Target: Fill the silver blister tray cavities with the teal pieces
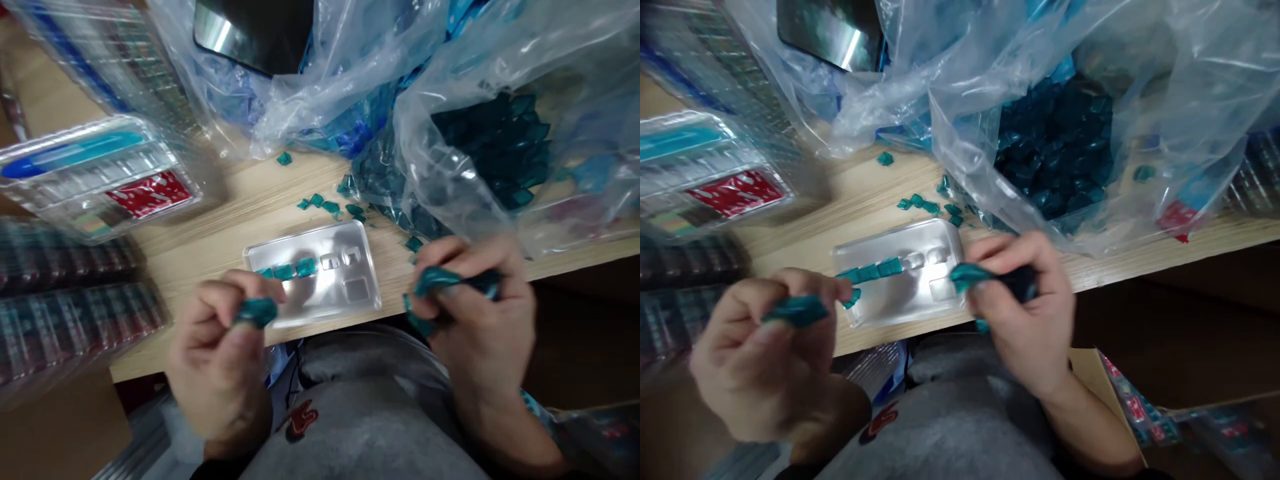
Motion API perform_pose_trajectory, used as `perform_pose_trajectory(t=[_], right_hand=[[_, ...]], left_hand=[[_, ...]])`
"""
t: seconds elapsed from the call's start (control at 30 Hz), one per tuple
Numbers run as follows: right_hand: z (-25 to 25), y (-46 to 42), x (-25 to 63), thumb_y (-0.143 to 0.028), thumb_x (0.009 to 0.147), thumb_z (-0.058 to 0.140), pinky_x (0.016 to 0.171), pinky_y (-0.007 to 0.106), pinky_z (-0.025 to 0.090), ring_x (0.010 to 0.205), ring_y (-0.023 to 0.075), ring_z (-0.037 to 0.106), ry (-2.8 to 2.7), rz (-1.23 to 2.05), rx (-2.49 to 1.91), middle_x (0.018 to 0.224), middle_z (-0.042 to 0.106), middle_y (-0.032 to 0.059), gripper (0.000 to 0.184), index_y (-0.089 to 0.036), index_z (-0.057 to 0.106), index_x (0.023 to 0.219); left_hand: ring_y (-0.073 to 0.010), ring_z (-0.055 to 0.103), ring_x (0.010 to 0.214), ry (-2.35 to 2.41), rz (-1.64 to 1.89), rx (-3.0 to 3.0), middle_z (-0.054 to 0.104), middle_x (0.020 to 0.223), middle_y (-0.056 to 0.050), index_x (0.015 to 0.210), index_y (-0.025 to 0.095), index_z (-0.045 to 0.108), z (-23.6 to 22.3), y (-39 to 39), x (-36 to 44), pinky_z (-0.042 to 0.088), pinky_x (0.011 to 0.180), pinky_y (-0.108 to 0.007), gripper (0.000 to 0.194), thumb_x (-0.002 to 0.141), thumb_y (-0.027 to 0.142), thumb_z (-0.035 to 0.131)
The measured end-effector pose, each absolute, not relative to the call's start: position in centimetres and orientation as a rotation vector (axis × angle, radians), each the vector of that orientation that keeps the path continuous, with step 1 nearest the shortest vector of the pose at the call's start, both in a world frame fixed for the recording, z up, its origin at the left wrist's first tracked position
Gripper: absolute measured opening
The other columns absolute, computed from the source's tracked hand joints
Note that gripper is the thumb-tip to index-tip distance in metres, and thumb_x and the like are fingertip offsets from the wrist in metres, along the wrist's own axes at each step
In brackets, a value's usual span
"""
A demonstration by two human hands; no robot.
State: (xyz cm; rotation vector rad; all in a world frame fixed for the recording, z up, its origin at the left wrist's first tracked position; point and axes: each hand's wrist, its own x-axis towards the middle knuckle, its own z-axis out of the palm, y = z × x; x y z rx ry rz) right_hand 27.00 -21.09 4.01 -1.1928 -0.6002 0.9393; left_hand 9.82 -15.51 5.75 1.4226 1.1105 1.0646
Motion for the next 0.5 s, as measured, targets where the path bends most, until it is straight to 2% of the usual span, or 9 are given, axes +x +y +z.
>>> perform_pose_trajectory(t=[0.07,0.13,0.23,0.37,0.5], right_hand=[[3.8,-21.7,27.5,0.001,0.077,0.057,0.045,0.020,0.041,0.054,0.0059,0.052,-0.612,0.965,-1.239,0.084,0.062,-0.0050,0.027,-0.026,0.059,0.083],[3.6,-22.1,27.8,0.000,0.078,0.060,0.046,0.021,0.041,0.055,0.0060,0.052,-0.722,1.007,-1.299,0.086,0.063,-0.0046,0.026,-0.025,0.060,0.085],[3.3,-22.3,28.0,-0.005,0.082,0.061,0.049,0.022,0.041,0.055,0.0056,0.052,-0.748,1.021,-1.375,0.090,0.064,-0.0050,0.022,-0.026,0.060,0.088],[3.2,-21.9,28.3,-0.006,0.080,0.062,0.052,0.022,0.042,0.057,0.0057,0.053,-0.821,1.049,-1.473,0.087,0.064,-0.0055,0.019,-0.024,0.060,0.085],[3.3,-21.5,28.3,-0.007,0.081,0.062,0.053,0.021,0.043,0.055,0.0048,0.052,-0.834,1.049,-1.496,0.084,0.065,-0.0059,0.017,-0.023,0.059,0.085]], left_hand=[[-0.0128,0.059,0.074,1.122,1.040,1.380,0.061,0.077,0.003,0.075,0.023,0.050,5.8,-15.1,9.2,0.050,0.066,-0.029,0.022,0.084,0.031,0.069],[-0.0128,0.063,0.080,1.088,0.930,1.499,0.066,0.085,0.003,0.085,0.024,0.054,5.8,-14.7,8.9,0.050,0.070,-0.028,0.017,0.082,0.024,0.071],[-0.0140,0.063,0.092,0.969,0.660,1.879,0.066,0.092,0.002,0.096,0.025,0.057,5.8,-14.4,9.2,0.047,0.081,-0.030,0.014,0.087,0.016,0.064],[-0.0164,0.060,0.095,0.777,0.249,2.318,0.067,0.099,0.001,0.098,0.026,0.061,5.6,-13.6,10.3,0.035,0.091,-0.038,0.012,0.094,0.016,0.054],[-0.0187,0.057,0.098,0.919,0.291,2.346,0.068,0.101,0.002,0.100,0.028,0.062,5.2,-12.5,10.9,0.034,0.088,-0.039,0.011,0.094,0.020,0.056]])
